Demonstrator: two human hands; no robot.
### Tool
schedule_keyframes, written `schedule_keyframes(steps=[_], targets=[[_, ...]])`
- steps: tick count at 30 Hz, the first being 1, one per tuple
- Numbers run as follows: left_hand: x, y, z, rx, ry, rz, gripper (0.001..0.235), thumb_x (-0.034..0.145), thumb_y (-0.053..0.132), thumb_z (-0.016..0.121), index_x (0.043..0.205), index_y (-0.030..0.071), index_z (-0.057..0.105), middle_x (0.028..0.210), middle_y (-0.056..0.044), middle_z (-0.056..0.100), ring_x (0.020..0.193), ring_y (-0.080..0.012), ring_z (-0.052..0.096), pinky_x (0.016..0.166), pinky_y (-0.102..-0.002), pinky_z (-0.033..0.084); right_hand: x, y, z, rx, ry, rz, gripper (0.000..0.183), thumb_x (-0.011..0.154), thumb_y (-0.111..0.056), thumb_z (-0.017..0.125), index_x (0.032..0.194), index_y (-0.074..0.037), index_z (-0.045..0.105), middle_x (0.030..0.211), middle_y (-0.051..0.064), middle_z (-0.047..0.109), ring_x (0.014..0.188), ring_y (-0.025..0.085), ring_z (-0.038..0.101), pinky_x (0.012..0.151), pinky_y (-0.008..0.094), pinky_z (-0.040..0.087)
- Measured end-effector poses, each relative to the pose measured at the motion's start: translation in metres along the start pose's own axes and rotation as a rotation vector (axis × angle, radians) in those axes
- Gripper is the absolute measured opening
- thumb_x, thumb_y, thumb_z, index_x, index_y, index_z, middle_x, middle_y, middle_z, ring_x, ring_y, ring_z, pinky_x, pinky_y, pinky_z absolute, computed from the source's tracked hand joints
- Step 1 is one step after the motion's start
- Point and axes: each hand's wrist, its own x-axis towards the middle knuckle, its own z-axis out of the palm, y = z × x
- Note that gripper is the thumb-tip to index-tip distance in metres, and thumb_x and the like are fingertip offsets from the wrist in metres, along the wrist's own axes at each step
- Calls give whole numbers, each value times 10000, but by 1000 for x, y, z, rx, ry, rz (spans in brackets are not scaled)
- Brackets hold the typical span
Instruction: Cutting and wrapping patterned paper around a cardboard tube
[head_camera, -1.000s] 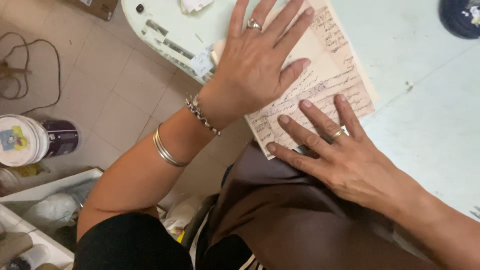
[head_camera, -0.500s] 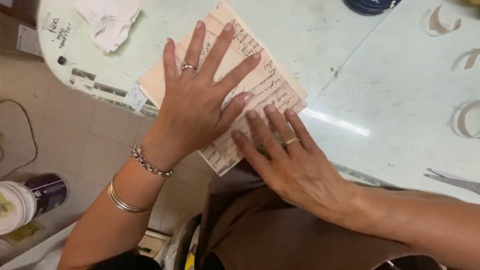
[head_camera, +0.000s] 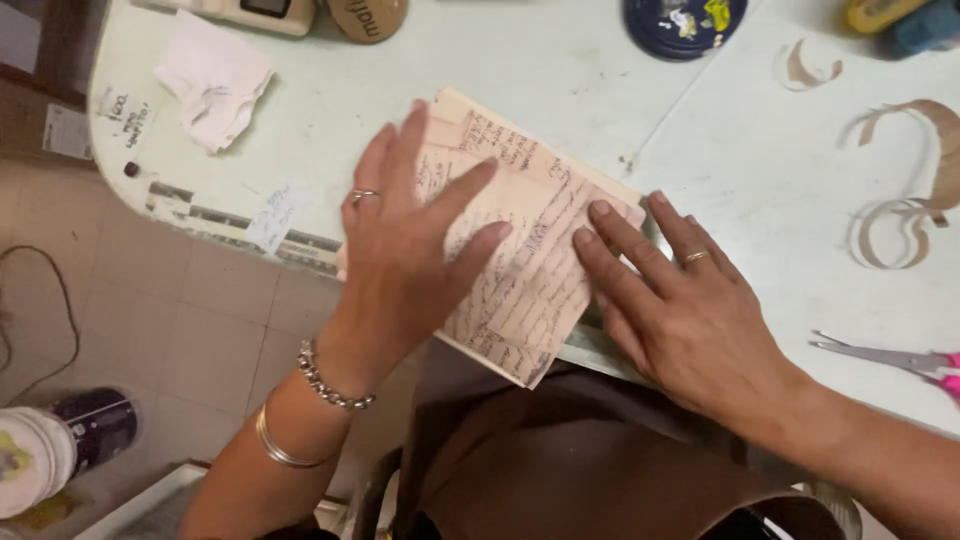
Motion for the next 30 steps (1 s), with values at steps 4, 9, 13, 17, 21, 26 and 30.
schedule_keyframes(steps=[4,9,13,17,21,26,30], targets=[[4,6,-3,-49,-50,-51,434,814,379,647,1194,177,594,1317,-276,338,1168,-457,361,866,-593,342,-7,0,1,110,69,38,456,857,-245,585,1275,-111,464,1337,143,473,1090,363,535,923,460,449],[13,32,26,-225,-13,27,456,723,232,780,1140,121,631,1290,-234,374,1146,-377,383,973,-477,313,-28,16,-2,429,163,168,437,923,-126,554,1314,-21,388,1388,237,370,1275,325,443,1001,527,366],[27,66,47,-198,-107,122,468,790,333,670,1195,115,587,1319,-320,276,1192,-464,310,972,-544,268,-58,45,-16,453,126,360,323,900,-144,516,1193,-13,552,1324,220,445,1198,341,480,1034,493,333],[37,97,58,-116,-43,363,447,840,328,663,1205,88,570,1363,-369,183,908,-535,499,700,-533,443,-87,75,-21,374,182,336,301,882,-113,568,1155,13,578,1274,244,496,1082,376,565,922,465,462],[51,109,63,144,-14,537,510,807,419,669,1167,77,559,1335,-285,362,765,-340,515,565,-399,461,-94,94,-32,263,158,301,299,851,-171,617,1104,-13,603,1246,176,543,1132,288,538,1046,442,360],[78,131,51,570,-498,469,660,748,678,452,1201,199,482,1232,-65,506,1218,-291,367,958,-581,245,-75,108,-53,101,-150,338,302,774,-332,629,1007,-142,662,1097,80,639,1083,312,568,939,472,416],[69,128,64,587,-206,531,894,564,795,563,1145,116,553,1182,-156,559,1278,-480,320,991,-711,149,-46,118,-56,98,-393,443,285,805,-371,623,977,-144,628,809,-17,641,623,202,644,549,358,575]])
